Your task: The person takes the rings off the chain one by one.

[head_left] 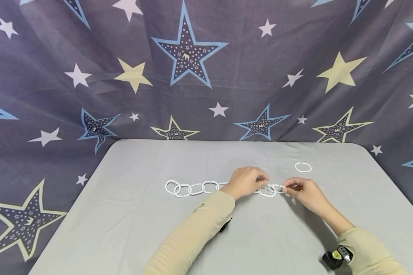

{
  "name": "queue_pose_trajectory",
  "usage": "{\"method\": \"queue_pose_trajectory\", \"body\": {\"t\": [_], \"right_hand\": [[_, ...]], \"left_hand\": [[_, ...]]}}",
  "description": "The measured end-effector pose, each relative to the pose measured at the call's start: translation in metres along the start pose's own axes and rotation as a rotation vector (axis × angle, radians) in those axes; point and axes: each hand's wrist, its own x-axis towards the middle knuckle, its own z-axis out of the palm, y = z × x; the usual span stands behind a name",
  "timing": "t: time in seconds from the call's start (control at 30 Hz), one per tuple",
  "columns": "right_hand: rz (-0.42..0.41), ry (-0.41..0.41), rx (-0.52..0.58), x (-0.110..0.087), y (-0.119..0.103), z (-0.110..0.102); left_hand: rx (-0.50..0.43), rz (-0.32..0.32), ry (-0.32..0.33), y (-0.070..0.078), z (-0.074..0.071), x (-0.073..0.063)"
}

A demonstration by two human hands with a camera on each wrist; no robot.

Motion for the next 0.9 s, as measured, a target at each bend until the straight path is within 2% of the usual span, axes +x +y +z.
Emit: {"method": "queue_pose_trajectory", "body": {"t": [0.27, 0.5, 0.67, 0.9], "right_hand": [[0.000, 0.000, -0.007, 0.001, -0.001, 0.000], [-0.002, -0.007, -0.015, 0.001, -0.001, -0.001], [-0.018, -0.001, -0.032, 0.001, -0.003, -0.002], [-0.058, 0.017, -0.089, 0.001, -0.011, -0.004]], "left_hand": [[0.028, -0.053, -0.053, -0.005, 0.003, 0.001], [0.024, -0.083, -0.074, -0.007, 0.002, 0.001], [-0.008, -0.081, -0.078, -0.007, 0.000, 0.000], [-0.105, -0.063, -0.070, -0.007, -0.007, -0.003]]}}
